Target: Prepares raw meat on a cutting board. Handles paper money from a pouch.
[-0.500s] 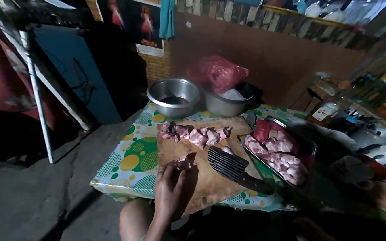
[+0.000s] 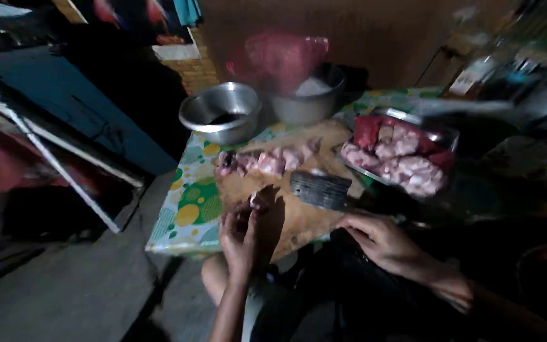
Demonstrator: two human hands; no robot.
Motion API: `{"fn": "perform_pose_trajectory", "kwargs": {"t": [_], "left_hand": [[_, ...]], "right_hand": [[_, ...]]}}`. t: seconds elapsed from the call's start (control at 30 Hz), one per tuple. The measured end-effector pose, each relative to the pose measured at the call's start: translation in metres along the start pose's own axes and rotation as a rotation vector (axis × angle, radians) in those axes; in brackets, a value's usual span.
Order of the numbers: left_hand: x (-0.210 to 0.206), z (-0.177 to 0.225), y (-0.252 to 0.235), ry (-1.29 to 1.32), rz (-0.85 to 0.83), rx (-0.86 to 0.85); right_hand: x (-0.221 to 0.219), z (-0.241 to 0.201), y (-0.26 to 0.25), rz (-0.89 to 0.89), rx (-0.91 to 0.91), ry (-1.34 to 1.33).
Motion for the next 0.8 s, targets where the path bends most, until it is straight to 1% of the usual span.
{"fn": "perform_pose_trajectory", "kwargs": {"t": [0.07, 0.17, 0.23, 0.27, 0.33, 0.47, 0.53, 0.6, 0.7, 0.8], "left_hand": [[0.003, -0.007, 0.005, -0.034, -0.009, -0.012], [0.007, -0.01, 0.01, -0.107, -0.052, 0.032], [0.007, -0.008, 0.009, -0.125, -0.049, 0.05], [0.007, -0.01, 0.007, -0.117, -0.025, 0.039], [0.006, -0.013, 0.005, -0.123, 0.0, 0.014], [0.002, -0.004, 0.004, -0.184, -0.023, -0.036], [0.0, -0.001, 0.003, -0.203, -0.039, -0.059], [-0.001, -0.002, 0.003, -0.193, -0.049, -0.066], [-0.002, -0.002, 0.002, -0.198, -0.054, -0.059], [-0.004, 0.0, 0.001, -0.178, -0.055, -0.04]], "right_hand": [[-0.015, -0.011, -0.005, -0.18, 0.054, -0.05], [-0.04, -0.014, 0.0, -0.42, 0.217, -0.111], [-0.053, -0.007, 0.002, -0.516, 0.265, -0.158], [-0.056, -0.002, 0.004, -0.53, 0.263, -0.176], [-0.052, 0.01, 0.005, -0.487, 0.249, -0.152], [-0.029, 0.038, 0.022, -0.432, 0.143, -0.074], [-0.023, 0.05, 0.037, -0.473, 0.101, -0.06], [-0.018, 0.057, 0.053, -0.575, 0.076, -0.073], [-0.014, 0.053, 0.068, -0.667, 0.109, -0.101], [-0.017, 0.046, 0.074, -0.57, 0.216, 0.004]]}}
Point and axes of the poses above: each hand's wrist, its own y-axis away from the middle knuckle, its own x-axis out of the back of the hand, z = x × y, the point moved 3 cm from there along -y, towards the middle knuckle, and after that the axes turned 9 degrees about y, right-handed, at the moved point
